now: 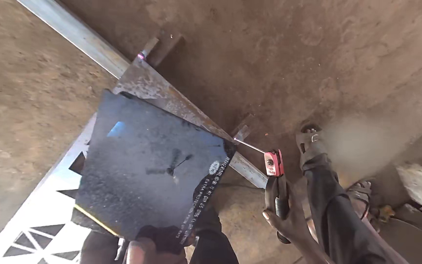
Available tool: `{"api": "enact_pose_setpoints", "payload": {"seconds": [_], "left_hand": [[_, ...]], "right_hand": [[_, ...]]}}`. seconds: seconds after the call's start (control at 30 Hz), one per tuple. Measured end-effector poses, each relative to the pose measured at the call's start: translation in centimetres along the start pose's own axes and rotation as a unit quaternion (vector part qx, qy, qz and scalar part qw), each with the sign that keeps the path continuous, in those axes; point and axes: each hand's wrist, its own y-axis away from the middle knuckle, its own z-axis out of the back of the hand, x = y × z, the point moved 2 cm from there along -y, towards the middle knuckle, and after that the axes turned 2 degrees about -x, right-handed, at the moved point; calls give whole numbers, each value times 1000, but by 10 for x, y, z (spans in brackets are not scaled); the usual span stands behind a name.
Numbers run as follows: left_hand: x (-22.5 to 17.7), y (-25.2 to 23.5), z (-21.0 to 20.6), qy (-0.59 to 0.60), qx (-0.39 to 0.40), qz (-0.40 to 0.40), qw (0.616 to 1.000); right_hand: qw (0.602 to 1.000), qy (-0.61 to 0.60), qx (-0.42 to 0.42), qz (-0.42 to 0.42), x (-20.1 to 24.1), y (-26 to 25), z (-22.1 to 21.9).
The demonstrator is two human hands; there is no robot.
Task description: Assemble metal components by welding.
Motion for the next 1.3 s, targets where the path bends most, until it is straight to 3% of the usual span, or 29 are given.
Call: {"api": "enact_pose_setpoints", "payload": {"seconds": [0.1, 0.27, 0.43, 0.73, 0.97, 1.3], "left_hand": [[1, -4, 7, 3, -1, 4, 1000], [1, -7, 10, -1, 70, 21, 997], [-4, -1, -8, -52, 81, 8, 995], [-4, 1, -17, -31, 126, -10, 991], [-3, 0, -5, -81, 162, -28, 983], [-2, 2, 3, -126, 138, -49, 981]], "right_hand": [[1000, 0, 1, -2, 2, -1, -1], [1000, 4, -1, -11, 2, -3, -2], [1000, 0, 1, -22, 4, -4, -2], [999, -15, 5, -49, 5, -6, -3], [1000, -18, -2, 3, 2, -5, -4], [1000, 13, -7, -27, 2, -2, -3]]}}
